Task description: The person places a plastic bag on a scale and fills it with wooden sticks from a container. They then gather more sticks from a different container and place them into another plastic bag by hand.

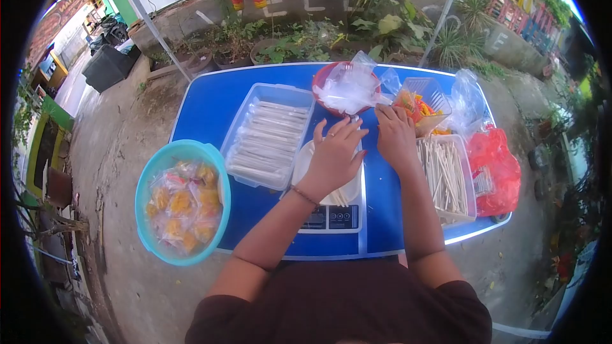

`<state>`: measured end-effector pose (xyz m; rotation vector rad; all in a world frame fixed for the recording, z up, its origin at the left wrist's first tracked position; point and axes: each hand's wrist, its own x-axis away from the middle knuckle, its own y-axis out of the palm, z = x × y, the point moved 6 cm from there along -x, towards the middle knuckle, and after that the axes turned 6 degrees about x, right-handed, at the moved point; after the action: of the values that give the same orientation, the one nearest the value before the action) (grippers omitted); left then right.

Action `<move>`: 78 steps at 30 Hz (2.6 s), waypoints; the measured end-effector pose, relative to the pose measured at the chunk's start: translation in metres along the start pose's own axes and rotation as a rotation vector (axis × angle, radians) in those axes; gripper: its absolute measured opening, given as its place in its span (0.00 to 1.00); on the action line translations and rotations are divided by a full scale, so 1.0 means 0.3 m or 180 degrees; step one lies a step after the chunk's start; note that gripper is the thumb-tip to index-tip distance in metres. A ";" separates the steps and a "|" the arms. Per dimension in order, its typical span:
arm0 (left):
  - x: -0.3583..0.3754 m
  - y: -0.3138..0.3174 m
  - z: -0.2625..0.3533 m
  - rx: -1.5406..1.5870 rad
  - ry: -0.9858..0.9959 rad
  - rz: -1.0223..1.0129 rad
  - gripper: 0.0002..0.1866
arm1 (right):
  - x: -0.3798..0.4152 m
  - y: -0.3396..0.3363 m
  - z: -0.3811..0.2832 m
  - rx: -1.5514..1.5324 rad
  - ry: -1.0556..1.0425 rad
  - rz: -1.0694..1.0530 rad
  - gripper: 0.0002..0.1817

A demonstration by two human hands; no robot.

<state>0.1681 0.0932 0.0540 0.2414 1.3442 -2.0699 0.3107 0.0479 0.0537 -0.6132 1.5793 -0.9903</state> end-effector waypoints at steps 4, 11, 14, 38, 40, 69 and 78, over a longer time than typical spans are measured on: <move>-0.024 -0.054 0.047 0.0140 0.0081 0.0444 0.30 | 0.019 -0.188 -0.065 -0.0312 -0.0224 0.0743 0.12; -0.006 -0.170 0.128 0.0616 0.0191 0.0439 0.15 | 0.082 -0.393 -0.106 -0.2019 -0.0474 0.1114 0.14; 0.024 -0.254 0.163 0.1256 0.0210 0.0764 0.06 | 0.109 -0.380 -0.099 -0.3573 0.0381 0.0730 0.13; 0.472 -0.042 -0.117 0.3740 -0.2106 0.0055 0.16 | 0.194 -0.119 -0.398 -0.3314 0.0238 -0.0515 0.08; 0.468 -0.053 -0.122 0.3357 -0.2053 -0.0110 0.17 | 0.198 -0.116 -0.398 -0.2964 -0.0165 -0.0440 0.08; 0.516 -0.026 -0.091 0.3038 -0.1960 -0.0896 0.19 | 0.276 -0.027 -0.360 -0.3587 0.0005 -0.2266 0.09; 0.556 0.031 -0.123 0.3389 -0.2485 -0.0768 0.10 | 0.223 -0.026 -0.325 -0.3267 0.0386 -0.1225 0.06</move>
<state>0.0382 0.0530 -0.0496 -0.2923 -0.2519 -2.4894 0.1994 0.0161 0.0280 -1.6231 2.0856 -0.4061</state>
